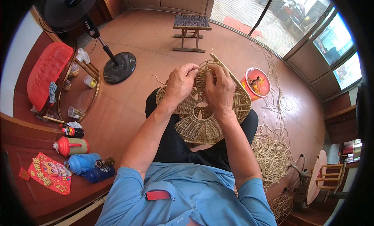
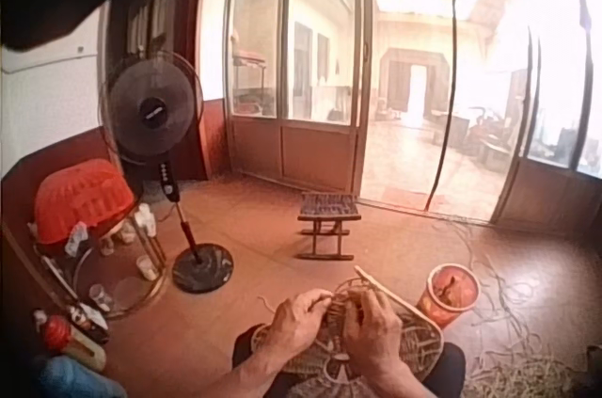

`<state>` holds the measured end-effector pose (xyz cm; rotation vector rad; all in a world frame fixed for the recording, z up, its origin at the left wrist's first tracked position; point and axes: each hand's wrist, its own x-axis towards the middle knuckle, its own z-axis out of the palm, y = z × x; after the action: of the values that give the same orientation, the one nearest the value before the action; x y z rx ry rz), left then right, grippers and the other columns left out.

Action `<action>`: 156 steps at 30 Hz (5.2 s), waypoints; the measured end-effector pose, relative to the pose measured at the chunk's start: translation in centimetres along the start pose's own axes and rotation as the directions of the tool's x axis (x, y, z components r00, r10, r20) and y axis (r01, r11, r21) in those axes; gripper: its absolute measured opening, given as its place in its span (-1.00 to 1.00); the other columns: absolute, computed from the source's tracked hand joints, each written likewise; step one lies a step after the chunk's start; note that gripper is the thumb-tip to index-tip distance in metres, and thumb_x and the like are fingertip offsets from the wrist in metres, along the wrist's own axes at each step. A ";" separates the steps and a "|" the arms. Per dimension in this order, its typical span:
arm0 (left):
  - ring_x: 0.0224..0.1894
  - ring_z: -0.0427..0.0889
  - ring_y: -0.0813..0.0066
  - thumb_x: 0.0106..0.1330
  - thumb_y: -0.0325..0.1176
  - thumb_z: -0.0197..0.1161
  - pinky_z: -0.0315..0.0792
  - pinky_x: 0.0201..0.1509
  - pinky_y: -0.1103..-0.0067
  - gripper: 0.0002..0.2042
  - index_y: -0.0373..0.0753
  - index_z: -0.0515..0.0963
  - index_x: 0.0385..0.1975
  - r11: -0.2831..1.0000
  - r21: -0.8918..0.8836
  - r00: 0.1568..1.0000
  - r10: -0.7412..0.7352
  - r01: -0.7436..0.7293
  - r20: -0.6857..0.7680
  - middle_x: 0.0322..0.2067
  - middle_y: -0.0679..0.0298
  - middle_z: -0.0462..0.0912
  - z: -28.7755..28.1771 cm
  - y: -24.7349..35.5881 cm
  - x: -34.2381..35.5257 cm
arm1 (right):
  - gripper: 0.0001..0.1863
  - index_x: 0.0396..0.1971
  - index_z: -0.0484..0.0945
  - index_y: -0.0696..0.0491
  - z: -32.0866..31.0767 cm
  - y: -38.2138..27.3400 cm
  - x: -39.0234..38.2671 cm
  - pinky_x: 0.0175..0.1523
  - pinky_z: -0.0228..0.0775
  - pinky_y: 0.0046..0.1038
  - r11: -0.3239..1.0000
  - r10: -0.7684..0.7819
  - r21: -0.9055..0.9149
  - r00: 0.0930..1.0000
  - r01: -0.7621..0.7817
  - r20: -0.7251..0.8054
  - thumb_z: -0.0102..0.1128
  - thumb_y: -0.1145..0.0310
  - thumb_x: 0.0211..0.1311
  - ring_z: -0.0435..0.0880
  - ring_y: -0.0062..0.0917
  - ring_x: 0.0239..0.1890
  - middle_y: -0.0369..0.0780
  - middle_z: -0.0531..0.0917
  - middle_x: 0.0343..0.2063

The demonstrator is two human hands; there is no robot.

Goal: The recorder is weaving straw around a flower-shaped wooden frame to create a decorative handcraft object.

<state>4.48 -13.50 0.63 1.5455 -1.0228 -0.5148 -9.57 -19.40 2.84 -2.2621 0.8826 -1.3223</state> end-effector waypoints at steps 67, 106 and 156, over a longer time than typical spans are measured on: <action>-0.32 0.74 0.45 0.51 -0.35 0.23 0.60 -0.18 0.48 -0.82 -0.31 0.70 -0.19 0.994 -0.016 0.992 -0.113 0.112 -0.049 -0.36 0.30 0.78 0.1 1.3 -1.0 | -0.83 -0.18 0.74 0.12 -1.2 -1.7 -0.1 -0.16 0.57 -0.41 0.928 0.200 0.302 0.976 -0.219 0.091 0.41 0.32 0.41 0.74 -0.51 -0.35 -0.21 0.79 -0.36; -0.19 0.66 0.64 0.65 -0.31 0.17 0.56 -0.09 0.59 -0.79 -0.29 0.66 0.02 0.901 -0.346 0.928 -0.134 0.260 0.349 -0.20 0.37 0.73 -1.6 0.3 0.5 | -0.81 -0.05 0.76 -0.02 -3.5 0.9 -0.8 -0.19 0.58 -0.37 0.993 0.050 0.106 0.997 -0.057 0.064 0.39 0.43 0.38 0.75 -0.41 -0.35 -0.21 0.72 -0.24; -0.31 0.62 0.70 0.50 -0.37 0.38 0.53 -0.23 0.65 -0.83 -0.36 0.72 -0.14 0.980 -0.151 0.910 -0.054 0.126 0.411 -0.32 0.41 0.72 -1.3 1.7 2.3 | -0.90 -0.18 0.72 0.06 -4.0 1.7 -0.3 -0.20 0.58 -0.23 0.986 -0.048 -0.155 0.994 0.062 0.095 0.32 0.38 0.43 0.74 -0.21 -0.33 -0.14 0.67 -0.27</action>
<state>6.14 -14.66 3.07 1.3608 -1.1856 -0.9963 -13.70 -20.51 3.58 -2.4634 0.9290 -1.1990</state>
